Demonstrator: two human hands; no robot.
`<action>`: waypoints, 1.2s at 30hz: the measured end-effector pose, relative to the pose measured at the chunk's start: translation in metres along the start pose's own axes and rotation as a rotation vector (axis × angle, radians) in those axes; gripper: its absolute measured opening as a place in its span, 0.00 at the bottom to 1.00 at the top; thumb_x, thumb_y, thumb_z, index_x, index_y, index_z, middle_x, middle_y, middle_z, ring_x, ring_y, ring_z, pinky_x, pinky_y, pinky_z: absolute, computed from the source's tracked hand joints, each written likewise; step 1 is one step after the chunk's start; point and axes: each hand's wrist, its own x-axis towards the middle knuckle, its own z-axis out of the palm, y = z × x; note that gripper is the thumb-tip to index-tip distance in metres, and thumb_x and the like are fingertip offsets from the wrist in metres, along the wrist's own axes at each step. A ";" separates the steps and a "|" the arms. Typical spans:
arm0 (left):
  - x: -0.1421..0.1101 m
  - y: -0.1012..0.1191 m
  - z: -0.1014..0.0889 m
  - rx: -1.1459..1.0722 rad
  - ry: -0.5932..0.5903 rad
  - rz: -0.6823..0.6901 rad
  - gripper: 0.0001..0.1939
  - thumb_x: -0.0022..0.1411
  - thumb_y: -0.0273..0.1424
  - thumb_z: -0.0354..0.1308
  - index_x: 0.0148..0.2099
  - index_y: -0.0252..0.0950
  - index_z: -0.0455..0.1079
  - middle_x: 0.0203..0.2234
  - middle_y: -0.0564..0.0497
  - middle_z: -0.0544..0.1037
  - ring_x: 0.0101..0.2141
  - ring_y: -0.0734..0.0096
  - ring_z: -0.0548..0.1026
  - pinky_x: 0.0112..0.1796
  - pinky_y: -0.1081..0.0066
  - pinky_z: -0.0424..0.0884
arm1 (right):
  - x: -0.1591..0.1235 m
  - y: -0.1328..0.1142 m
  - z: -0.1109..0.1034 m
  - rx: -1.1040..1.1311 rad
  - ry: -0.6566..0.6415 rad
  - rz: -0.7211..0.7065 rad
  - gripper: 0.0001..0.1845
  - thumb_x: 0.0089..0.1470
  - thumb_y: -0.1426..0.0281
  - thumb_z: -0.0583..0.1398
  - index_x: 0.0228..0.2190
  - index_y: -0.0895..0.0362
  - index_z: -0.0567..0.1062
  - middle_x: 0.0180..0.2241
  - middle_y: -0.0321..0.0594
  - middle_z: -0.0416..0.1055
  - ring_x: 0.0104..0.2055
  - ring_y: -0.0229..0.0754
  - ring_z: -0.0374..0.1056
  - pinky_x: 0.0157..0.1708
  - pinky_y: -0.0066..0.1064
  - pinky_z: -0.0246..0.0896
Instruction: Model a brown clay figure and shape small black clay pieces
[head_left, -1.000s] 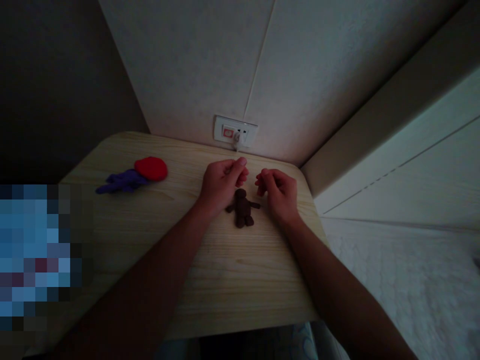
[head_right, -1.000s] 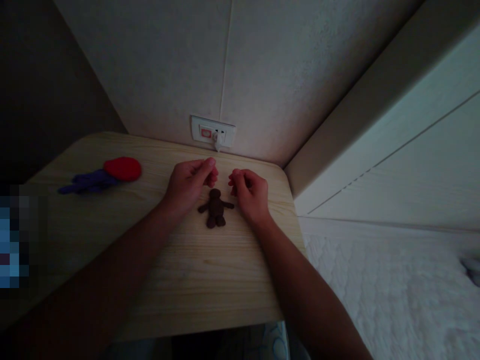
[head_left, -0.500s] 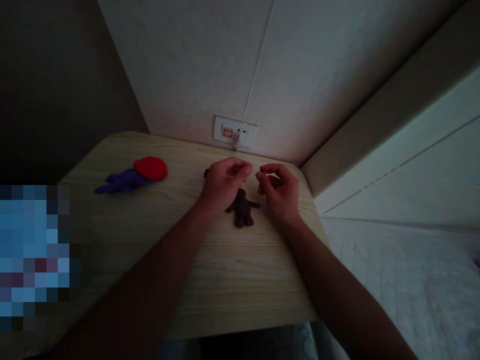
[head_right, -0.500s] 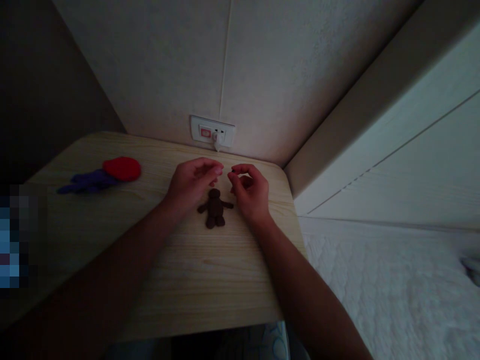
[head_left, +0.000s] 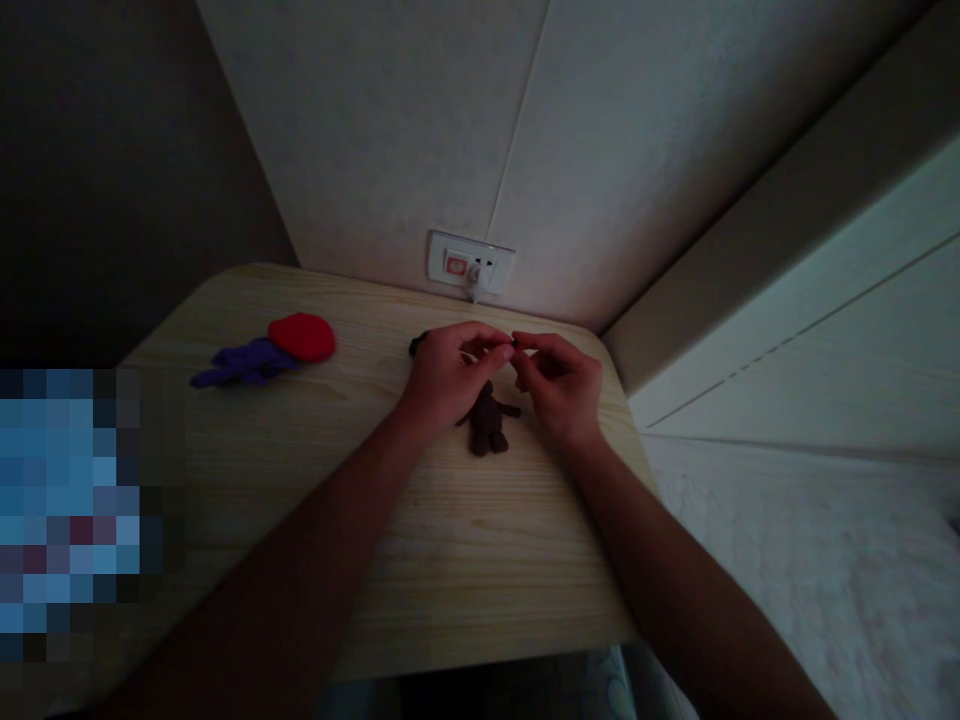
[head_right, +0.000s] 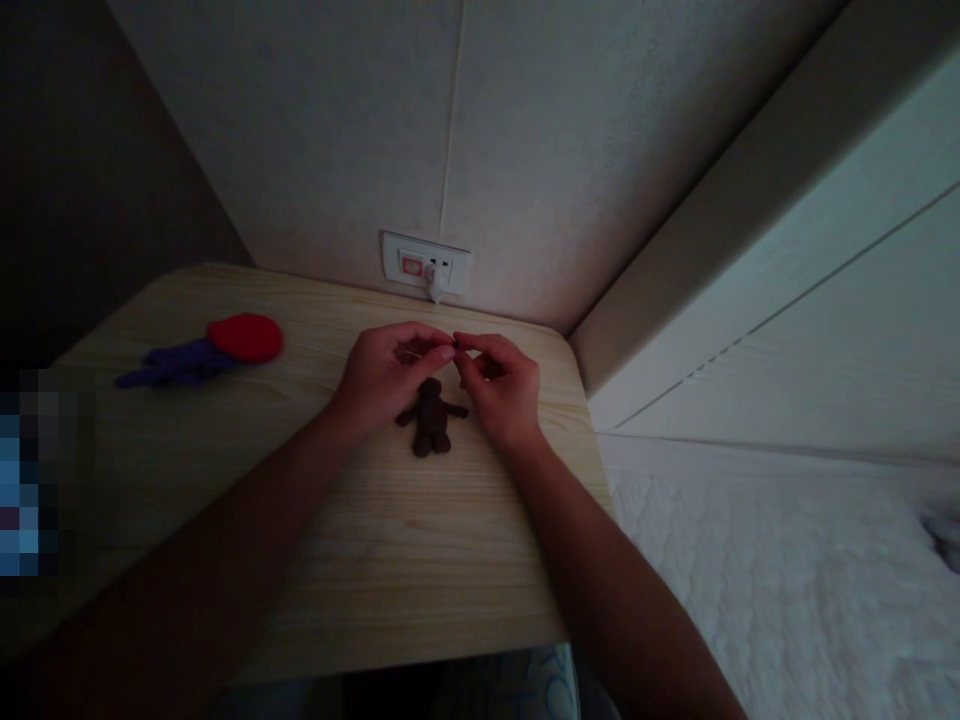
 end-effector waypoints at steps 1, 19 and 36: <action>0.000 0.000 0.000 -0.005 0.007 0.002 0.08 0.61 0.33 0.67 0.40 0.36 0.82 0.34 0.48 0.86 0.33 0.68 0.81 0.35 0.69 0.73 | 0.000 -0.001 0.000 0.001 -0.007 -0.022 0.11 0.57 0.62 0.69 0.41 0.52 0.85 0.37 0.40 0.80 0.23 0.33 0.69 0.23 0.30 0.66; 0.000 0.004 -0.001 -0.032 0.006 0.009 0.08 0.62 0.31 0.65 0.42 0.36 0.84 0.37 0.48 0.87 0.36 0.66 0.83 0.38 0.69 0.76 | -0.002 -0.001 0.001 -0.003 0.035 0.026 0.10 0.55 0.62 0.70 0.38 0.52 0.84 0.29 0.36 0.78 0.22 0.35 0.69 0.21 0.30 0.64; -0.003 0.011 -0.001 0.117 0.008 0.050 0.06 0.63 0.31 0.61 0.38 0.37 0.79 0.31 0.51 0.84 0.32 0.69 0.79 0.33 0.71 0.73 | -0.003 -0.004 -0.001 -0.142 0.008 -0.082 0.09 0.59 0.60 0.69 0.39 0.50 0.85 0.37 0.40 0.79 0.25 0.36 0.70 0.24 0.32 0.67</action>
